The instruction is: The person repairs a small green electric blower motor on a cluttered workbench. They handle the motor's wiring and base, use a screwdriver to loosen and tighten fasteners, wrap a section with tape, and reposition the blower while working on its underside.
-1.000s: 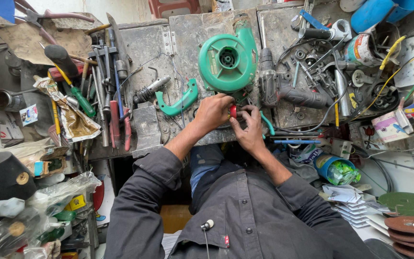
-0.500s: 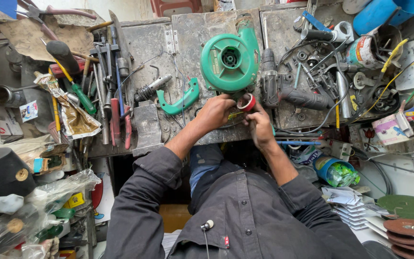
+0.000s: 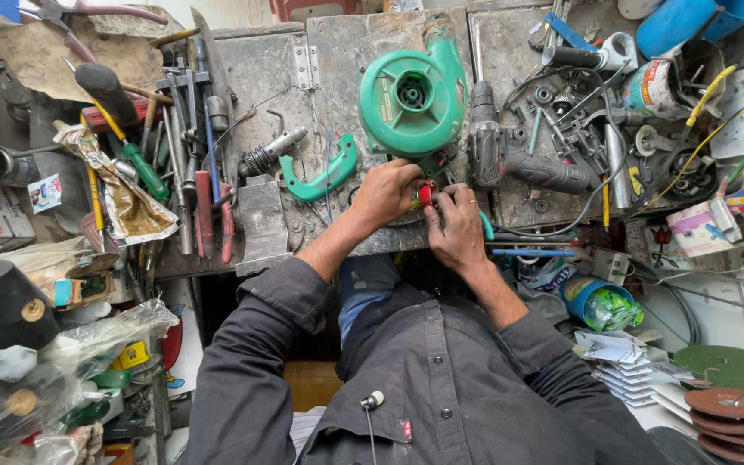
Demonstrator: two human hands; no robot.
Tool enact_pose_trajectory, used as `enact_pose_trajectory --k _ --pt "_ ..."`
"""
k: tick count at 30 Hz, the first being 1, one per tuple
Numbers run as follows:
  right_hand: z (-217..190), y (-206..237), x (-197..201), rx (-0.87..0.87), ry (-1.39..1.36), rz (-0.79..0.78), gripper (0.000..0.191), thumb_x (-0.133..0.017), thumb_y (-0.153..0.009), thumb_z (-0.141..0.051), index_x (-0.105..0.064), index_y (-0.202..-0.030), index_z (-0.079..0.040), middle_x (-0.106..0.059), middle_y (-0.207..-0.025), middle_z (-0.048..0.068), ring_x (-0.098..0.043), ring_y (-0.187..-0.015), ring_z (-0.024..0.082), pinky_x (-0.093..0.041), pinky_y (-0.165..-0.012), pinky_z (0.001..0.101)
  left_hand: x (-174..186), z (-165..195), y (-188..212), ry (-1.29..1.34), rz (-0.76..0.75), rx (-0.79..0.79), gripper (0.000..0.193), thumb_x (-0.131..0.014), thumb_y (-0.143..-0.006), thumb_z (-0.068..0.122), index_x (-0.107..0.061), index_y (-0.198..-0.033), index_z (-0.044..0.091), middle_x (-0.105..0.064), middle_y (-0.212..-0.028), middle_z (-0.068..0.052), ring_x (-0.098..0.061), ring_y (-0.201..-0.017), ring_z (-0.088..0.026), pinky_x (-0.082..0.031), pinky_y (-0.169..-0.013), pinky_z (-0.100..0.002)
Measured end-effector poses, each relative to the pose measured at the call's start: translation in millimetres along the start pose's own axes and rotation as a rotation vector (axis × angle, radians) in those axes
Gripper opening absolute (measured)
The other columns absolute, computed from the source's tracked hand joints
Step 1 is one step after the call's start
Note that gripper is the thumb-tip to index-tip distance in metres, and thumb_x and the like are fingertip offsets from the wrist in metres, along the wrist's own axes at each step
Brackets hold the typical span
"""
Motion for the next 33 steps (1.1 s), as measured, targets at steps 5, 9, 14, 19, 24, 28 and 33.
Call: enact_pose_trajectory --k 5,9,14,19,24,28,33 --pt "26 4 -20 -0.151 -0.510 -0.093 0.020 -0.054 -0.101 -0.019 -0.064 -0.101 -0.001 -0.051 -0.105 0.013 -0.052 -0.101 0.028 -0.043 -0.091 0.0404 -5 2 2 -0.082 0.000 0.016 0.006 -0.069 -0.084 0.008 -0.068 -0.088 0.005 -0.066 -0.084 -0.016 -0.067 -0.082 -0.040 -0.053 -0.071 -0.050" --pt "37 14 -44 -0.519 -1.505 -0.067 0.026 -0.048 -0.098 -0.024 -0.064 -0.110 -0.007 -0.061 -0.111 0.006 -0.056 -0.109 0.018 -0.043 -0.102 0.0306 -7 0 3 -0.157 -0.031 0.005 0.005 -0.068 -0.080 0.007 -0.066 -0.084 0.005 -0.064 -0.084 -0.016 -0.067 -0.083 -0.040 -0.053 -0.070 -0.050" --pt "65 7 -42 -0.573 -1.236 -0.039 0.040 -0.056 -0.089 -0.014 -0.065 -0.127 -0.005 -0.055 -0.105 0.004 -0.049 -0.093 0.017 -0.041 -0.086 0.0301 -5 -4 3 -0.086 -0.096 -0.098 0.023 -0.065 -0.073 0.003 -0.071 -0.094 0.006 -0.068 -0.089 -0.016 -0.066 -0.088 -0.041 -0.052 -0.073 -0.051" --pt "58 7 -22 -0.243 -0.218 0.007 0.035 -0.069 -0.088 -0.017 -0.063 -0.117 0.001 -0.056 -0.100 0.013 -0.059 -0.088 0.026 -0.050 -0.076 0.0375 -7 -2 0 -0.003 -0.134 -0.082 0.013 -0.072 -0.084 0.013 -0.070 -0.094 0.005 -0.068 -0.089 -0.016 -0.066 -0.088 -0.041 -0.052 -0.074 -0.051" --pt "38 11 -18 -0.181 -0.146 -0.003 0.026 -0.070 -0.097 -0.026 -0.073 -0.105 -0.002 -0.056 -0.093 0.012 -0.059 -0.083 0.028 -0.047 -0.072 0.0379 -4 5 0 -0.013 -0.094 -0.026 0.012 -0.070 -0.084 0.011 -0.067 -0.094 0.005 -0.066 -0.089 -0.016 -0.065 -0.086 -0.042 -0.051 -0.071 -0.051" --pt "40 18 -29 -0.251 -0.394 -0.080 0.027 -0.065 -0.103 -0.027 -0.069 -0.100 0.000 -0.054 -0.090 0.010 -0.056 -0.083 0.023 -0.046 -0.075 0.0347 -3 11 0 -0.083 -0.047 -0.014 0.009 -0.068 -0.083 0.008 -0.062 -0.088 0.002 -0.061 -0.090 -0.018 -0.064 -0.086 -0.044 -0.048 -0.069 -0.054" --pt "40 24 -41 -0.289 -1.043 -0.148 0.035 -0.055 -0.113 -0.033 -0.068 -0.104 -0.002 -0.059 -0.101 0.001 -0.056 -0.096 0.013 -0.045 -0.092 0.0292 -6 5 2 -0.072 -0.065 0.023 0.007 -0.066 -0.080 0.003 -0.065 -0.087 0.004 -0.062 -0.090 -0.016 -0.064 -0.089 -0.043 -0.050 -0.072 -0.052"
Point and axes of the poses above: each hand's wrist, its own y-axis away from the middle knuckle, its own x-axis out of the back of the hand, z = x × y, the point moved 5 cm from there along -y, towards the middle knuckle
